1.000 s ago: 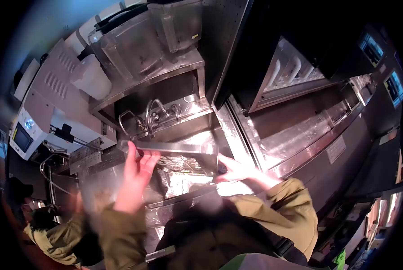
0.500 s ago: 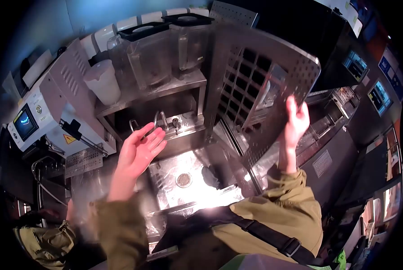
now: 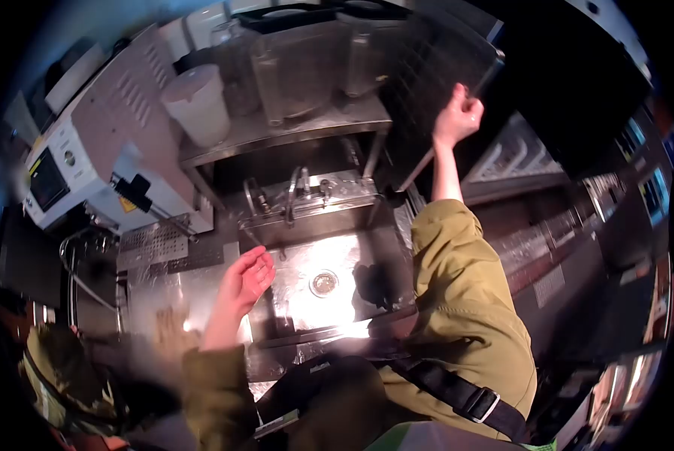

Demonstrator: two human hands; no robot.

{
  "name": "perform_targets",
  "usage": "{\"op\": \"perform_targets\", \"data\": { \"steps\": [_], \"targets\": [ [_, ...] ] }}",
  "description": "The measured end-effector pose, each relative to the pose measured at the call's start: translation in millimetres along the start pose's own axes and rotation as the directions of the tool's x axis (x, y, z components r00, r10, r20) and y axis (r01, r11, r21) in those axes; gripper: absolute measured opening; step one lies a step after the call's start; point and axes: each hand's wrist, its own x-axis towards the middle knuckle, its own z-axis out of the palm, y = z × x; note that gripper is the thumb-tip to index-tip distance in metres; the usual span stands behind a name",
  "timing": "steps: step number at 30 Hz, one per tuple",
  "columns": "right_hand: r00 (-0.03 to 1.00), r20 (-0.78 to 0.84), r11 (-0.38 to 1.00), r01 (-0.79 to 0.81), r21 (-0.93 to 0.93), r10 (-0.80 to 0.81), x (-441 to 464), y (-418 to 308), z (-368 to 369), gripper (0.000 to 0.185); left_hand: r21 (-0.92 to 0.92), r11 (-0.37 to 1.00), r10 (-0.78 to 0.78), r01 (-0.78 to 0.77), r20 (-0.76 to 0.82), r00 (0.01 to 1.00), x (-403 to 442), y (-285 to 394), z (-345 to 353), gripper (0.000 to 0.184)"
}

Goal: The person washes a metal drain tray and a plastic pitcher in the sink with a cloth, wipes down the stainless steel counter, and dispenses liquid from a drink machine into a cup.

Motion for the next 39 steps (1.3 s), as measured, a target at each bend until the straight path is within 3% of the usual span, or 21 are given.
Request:
{"op": "perform_targets", "data": {
  "steps": [5,7,8,10,11,12,13,14,15,17,20,23,24,25,26,27,29,31,34,37,39],
  "targets": [
    [0.999,0.046,1.000,0.020,0.014,-0.021,-17,30,31,0.030,0.234,0.956,0.198,-0.178,-0.063,0.978,2,20,8,0.020],
    [0.999,0.042,1.000,0.000,0.023,-0.001,-23,45,42,0.029,0.362,0.823,0.427,-0.439,0.117,0.897,17,48,28,0.022],
    [0.997,0.076,1.000,-0.024,-0.011,0.025,-25,54,44,0.029,0.419,0.740,0.591,-0.526,-0.031,0.806,15,61,66,0.025],
    [0.981,0.165,0.995,-0.093,-0.035,0.097,-31,63,49,0.031,0.701,0.246,0.843,-0.669,0.185,0.504,44,107,82,0.028],
    [0.993,0.116,0.998,-0.017,0.055,0.010,-36,65,56,0.031,0.768,-0.210,0.898,-0.605,0.396,0.190,66,137,81,0.029],
    [0.996,0.055,0.989,0.063,0.134,-0.071,-40,68,62,0.031,0.869,-0.390,0.883,-0.304,0.447,0.143,62,158,102,0.035],
    [0.988,-0.013,0.968,0.152,0.201,-0.152,-43,72,64,0.031,0.833,-0.522,0.844,-0.181,0.535,0.027,76,180,103,0.040],
    [0.995,0.026,0.922,0.076,0.379,-0.093,-49,54,60,0.031,0.776,-0.629,0.777,-0.048,0.626,-0.070,88,201,100,0.046],
    [0.902,0.095,0.904,0.425,-0.039,-0.420,-44,68,52,0.030,0.810,-0.585,0.808,-0.021,0.586,0.059,96,215,97,0.048],
    [0.901,0.103,0.904,0.427,-0.033,-0.422,-55,85,51,0.033,0.860,-0.506,0.832,0.065,0.466,0.301,102,239,90,0.054],
    [0.818,0.217,0.805,0.570,-0.168,-0.533,-62,86,33,0.034,0.841,-0.541,0.771,-0.019,0.505,0.388,110,251,85,0.056],
    [0.775,0.311,0.798,0.598,-0.077,-0.551,-95,65,-7,0.033,0.899,-0.419,0.867,-0.131,0.438,0.238,105,228,90,0.054],
    [0.739,0.439,0.859,0.450,0.243,-0.511,-117,64,-22,0.032,0.906,-0.394,0.877,-0.156,0.421,0.231,93,217,93,0.050],
    [0.607,0.664,0.899,0.314,0.304,-0.437,-152,81,-37,0.033,0.912,-0.368,0.887,-0.181,0.403,0.225,77,203,95,0.046],
    [0.394,0.899,0.975,0.182,0.129,-0.193,-183,73,-54,0.036,0.896,-0.303,0.890,-0.325,0.388,0.241,61,188,92,0.040],
    [0.302,0.945,0.979,0.192,0.072,-0.129,-216,75,-56,0.052,0.856,-0.233,0.892,-0.461,0.377,0.250,41,172,90,0.034],
    [0.175,0.984,0.962,0.272,-0.019,-0.030,-263,83,-60,0.074,0.852,-0.159,0.923,-0.499,0.308,0.231,-11,126,95,0.026],
    [-0.084,0.968,0.958,0.189,-0.216,0.235,-285,92,-50,0.065,0.909,-0.200,0.945,-0.366,0.277,0.172,-59,85,92,0.029],
    [-0.014,0.996,0.969,0.234,-0.083,0.089,-307,126,-47,0.071,0.856,-0.301,0.861,-0.419,0.433,0.266,-111,44,60,0.033],
    [-0.196,0.974,0.988,0.127,-0.090,0.114,-281,129,-41,0.059,0.874,-0.376,0.748,-0.307,0.482,0.456,-114,4,35,0.032],
    [-0.155,0.978,0.978,0.178,-0.112,0.140,-270,114,-42,0.049,0.955,-0.215,0.691,-0.203,0.295,0.660,-92,-29,22,0.032]
  ]
}}
